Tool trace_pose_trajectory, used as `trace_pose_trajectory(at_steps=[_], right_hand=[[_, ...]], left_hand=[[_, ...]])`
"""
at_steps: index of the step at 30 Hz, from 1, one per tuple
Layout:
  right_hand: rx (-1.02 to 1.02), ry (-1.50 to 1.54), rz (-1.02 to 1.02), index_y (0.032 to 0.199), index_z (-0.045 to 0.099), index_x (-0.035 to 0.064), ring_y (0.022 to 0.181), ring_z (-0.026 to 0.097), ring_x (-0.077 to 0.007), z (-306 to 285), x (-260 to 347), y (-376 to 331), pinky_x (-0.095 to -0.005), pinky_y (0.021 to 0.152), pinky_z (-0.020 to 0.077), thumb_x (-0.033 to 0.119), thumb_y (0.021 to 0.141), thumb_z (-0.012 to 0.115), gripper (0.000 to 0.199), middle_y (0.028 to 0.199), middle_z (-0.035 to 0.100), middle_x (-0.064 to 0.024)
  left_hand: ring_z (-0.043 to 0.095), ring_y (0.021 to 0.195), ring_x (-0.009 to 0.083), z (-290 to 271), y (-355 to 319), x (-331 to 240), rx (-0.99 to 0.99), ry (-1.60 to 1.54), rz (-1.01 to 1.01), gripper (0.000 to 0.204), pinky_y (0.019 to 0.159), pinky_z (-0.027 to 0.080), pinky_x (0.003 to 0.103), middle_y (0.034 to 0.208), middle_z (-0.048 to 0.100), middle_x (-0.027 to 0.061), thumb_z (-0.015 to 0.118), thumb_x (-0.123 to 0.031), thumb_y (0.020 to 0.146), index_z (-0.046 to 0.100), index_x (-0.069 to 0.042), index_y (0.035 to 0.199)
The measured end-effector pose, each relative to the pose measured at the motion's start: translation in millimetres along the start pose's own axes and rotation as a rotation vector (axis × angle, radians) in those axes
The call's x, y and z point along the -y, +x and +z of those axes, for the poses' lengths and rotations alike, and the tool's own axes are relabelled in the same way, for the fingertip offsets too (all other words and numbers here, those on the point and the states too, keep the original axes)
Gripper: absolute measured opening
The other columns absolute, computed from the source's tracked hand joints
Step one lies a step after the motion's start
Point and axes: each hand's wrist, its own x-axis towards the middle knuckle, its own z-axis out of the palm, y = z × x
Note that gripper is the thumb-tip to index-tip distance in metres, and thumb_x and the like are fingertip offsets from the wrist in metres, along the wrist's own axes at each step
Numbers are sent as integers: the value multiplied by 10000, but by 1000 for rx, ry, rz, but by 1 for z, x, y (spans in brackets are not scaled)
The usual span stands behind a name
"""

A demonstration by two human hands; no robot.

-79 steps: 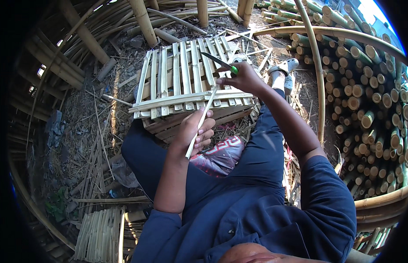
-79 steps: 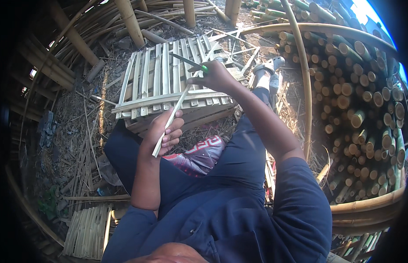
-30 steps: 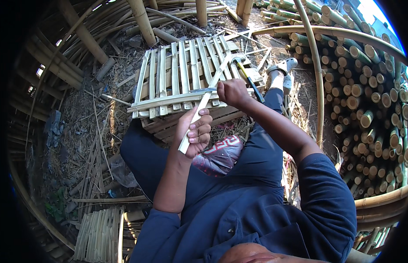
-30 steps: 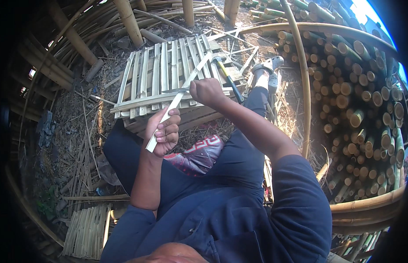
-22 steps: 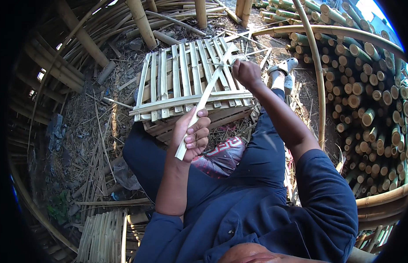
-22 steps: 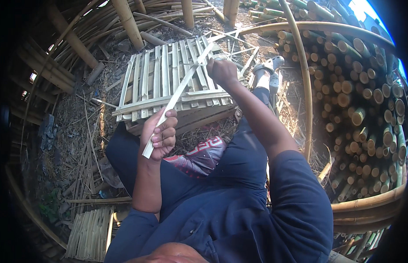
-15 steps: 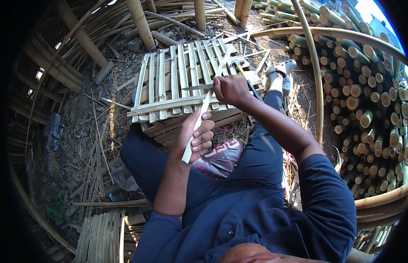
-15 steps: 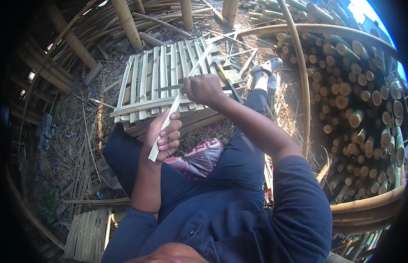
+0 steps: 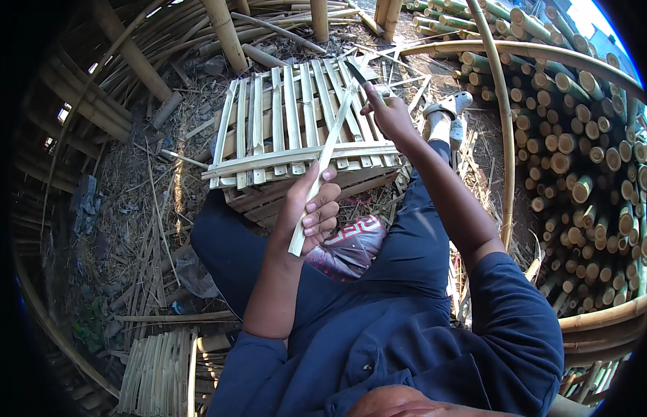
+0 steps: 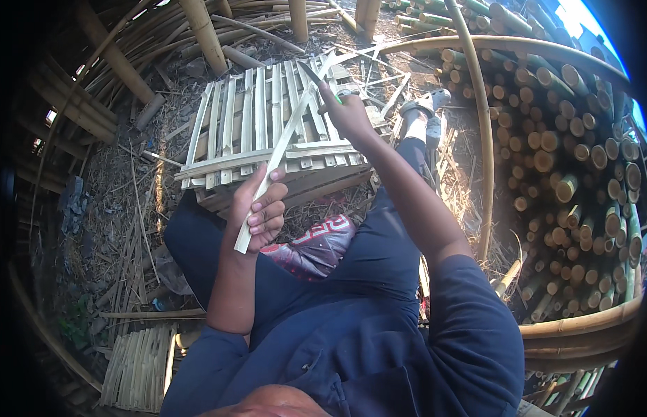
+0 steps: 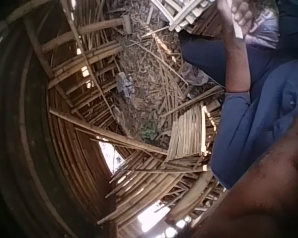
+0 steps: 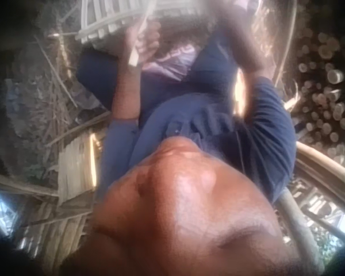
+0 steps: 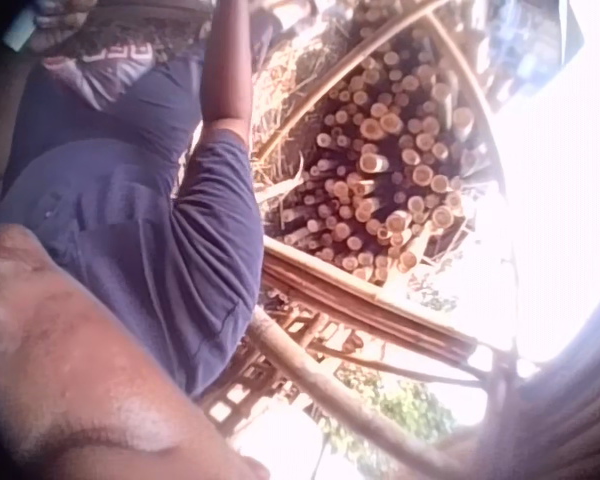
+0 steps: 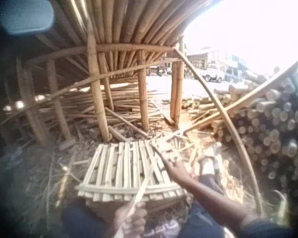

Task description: The person uses a knife to thin a bamboo strip, then places the strip onto a wooden crate and hammers nails into the bamboo to secure it.

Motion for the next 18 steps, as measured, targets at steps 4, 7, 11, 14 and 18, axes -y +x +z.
trace_pose_trajectory(at_steps=[4, 7, 11, 14, 18], right_hand=[[33, 56, -178, 936, 751, -4, 484, 398, -80, 16, -13, -16, -304, 501, 303, 567, 1064, 480, 645, 516, 392, 39], [-172, -176, -461, 691, 605, -9, 612, 590, -450, 27, -24, -40, -524, 628, 445, 405, 1092, 369, 623, 586, 552, -233], [-94, -315, -683, 700, 563, 0, 517, 533, -437, 28, -29, -58, -499, 514, 390, 350, 1058, 508, 503, 555, 500, -229], [-42, -384, -790, 672, 547, 22, 506, 543, -441, 34, -29, -59, -505, 500, 398, 331, 1003, 582, 454, 543, 505, -212], [-59, -469, -997, 652, 516, 50, 485, 544, -413, 30, -30, -50, -493, 497, 415, 413, 949, 629, 483, 530, 504, -178]], left_hand=[[412, 427, 41, -11, 7, -1, -13, -10, -22, 382, 342, 390, 194, 651, 382, -21, 324, -324, 1147, 446, 22, 1254], [354, 464, 26, -9, 7, 0, -199, 121, -20, 348, 373, 364, 188, 688, 358, -42, 332, -328, 1144, 480, -27, 1240], [275, 452, 17, -6, 7, 1, -238, 250, 37, 257, 364, 263, 188, 676, 313, -66, 381, -357, 1126, 494, -127, 1138], [224, 427, 23, -11, 7, -4, -153, 278, -8, 260, 344, 241, 205, 653, 293, -71, 382, -363, 1125, 491, -131, 1081], [197, 435, 28, 3, 0, 8, -287, 480, -16, 303, 364, 190, 225, 632, 265, -78, 376, -443, 1116, 473, -172, 1021]])
